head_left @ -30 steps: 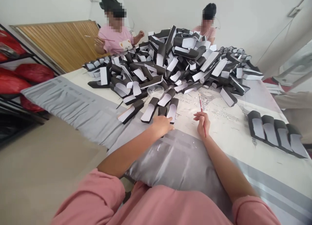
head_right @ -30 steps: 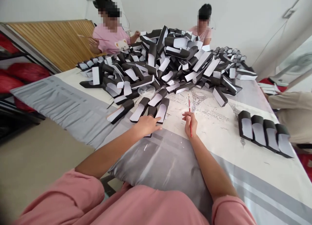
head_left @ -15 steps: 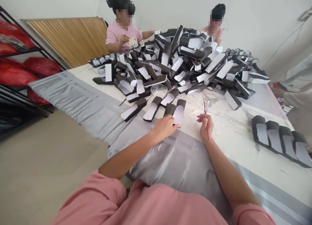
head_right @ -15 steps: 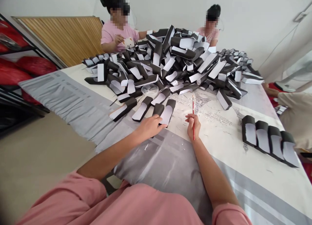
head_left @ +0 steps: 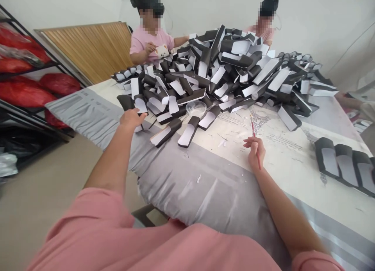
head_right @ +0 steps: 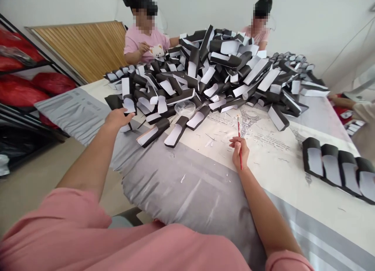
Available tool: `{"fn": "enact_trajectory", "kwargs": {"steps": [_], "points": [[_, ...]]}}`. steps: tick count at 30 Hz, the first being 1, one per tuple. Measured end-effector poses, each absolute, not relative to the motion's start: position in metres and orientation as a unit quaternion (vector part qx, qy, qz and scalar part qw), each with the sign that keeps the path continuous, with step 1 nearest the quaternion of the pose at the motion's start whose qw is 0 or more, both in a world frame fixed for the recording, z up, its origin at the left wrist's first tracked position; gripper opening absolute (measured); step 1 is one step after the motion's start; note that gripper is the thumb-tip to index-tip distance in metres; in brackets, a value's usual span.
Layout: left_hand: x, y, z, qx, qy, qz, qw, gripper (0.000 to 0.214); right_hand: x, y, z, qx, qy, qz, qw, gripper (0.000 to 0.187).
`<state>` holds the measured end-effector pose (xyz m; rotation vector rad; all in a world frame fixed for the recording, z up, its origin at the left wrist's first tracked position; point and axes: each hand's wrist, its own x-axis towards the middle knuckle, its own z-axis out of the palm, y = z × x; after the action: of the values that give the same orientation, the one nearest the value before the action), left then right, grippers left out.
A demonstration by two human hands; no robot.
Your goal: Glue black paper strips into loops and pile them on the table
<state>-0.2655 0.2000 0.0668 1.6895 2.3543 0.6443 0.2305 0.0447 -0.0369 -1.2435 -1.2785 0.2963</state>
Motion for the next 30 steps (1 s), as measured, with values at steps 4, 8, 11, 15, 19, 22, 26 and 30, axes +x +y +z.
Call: {"fn": "enact_trajectory", "kwargs": {"steps": [4,8,11,15,19,22,26,30], "points": [[-0.242,0.191,0.069,0.559,0.803,0.197,0.062,0.027,0.232,0.045,-0.037,-0.544,-0.549,0.127,0.622,0.044],[-0.19,0.14,0.061,0.661,0.721,0.204,0.044,0.023,0.232,0.047,-0.038,-0.536,-0.554,0.138,0.621,0.043],[-0.154,0.117,0.048,0.696,0.705,0.131,0.041,0.033,0.231,0.048,-0.038,-0.537,-0.554,0.142,0.62,0.044],[-0.129,0.119,0.039,0.691,0.715,0.072,0.073,0.029,0.231,0.048,-0.038,-0.539,-0.548,0.147,0.623,0.044],[-0.111,0.123,0.036,0.716,0.686,0.081,0.102,0.028,0.233,0.048,-0.038,-0.535,-0.552,0.151,0.622,0.044],[-0.101,0.123,0.032,0.716,0.687,0.073,0.1,0.027,0.233,0.048,-0.038,-0.538,-0.554,0.145,0.618,0.044],[-0.101,0.122,0.024,0.7,0.707,0.056,0.088,0.021,0.233,0.049,-0.037,-0.538,-0.558,0.144,0.615,0.044],[-0.12,0.114,0.025,0.682,0.72,0.08,0.101,0.019,0.232,0.048,-0.037,-0.539,-0.555,0.15,0.616,0.044]]}}
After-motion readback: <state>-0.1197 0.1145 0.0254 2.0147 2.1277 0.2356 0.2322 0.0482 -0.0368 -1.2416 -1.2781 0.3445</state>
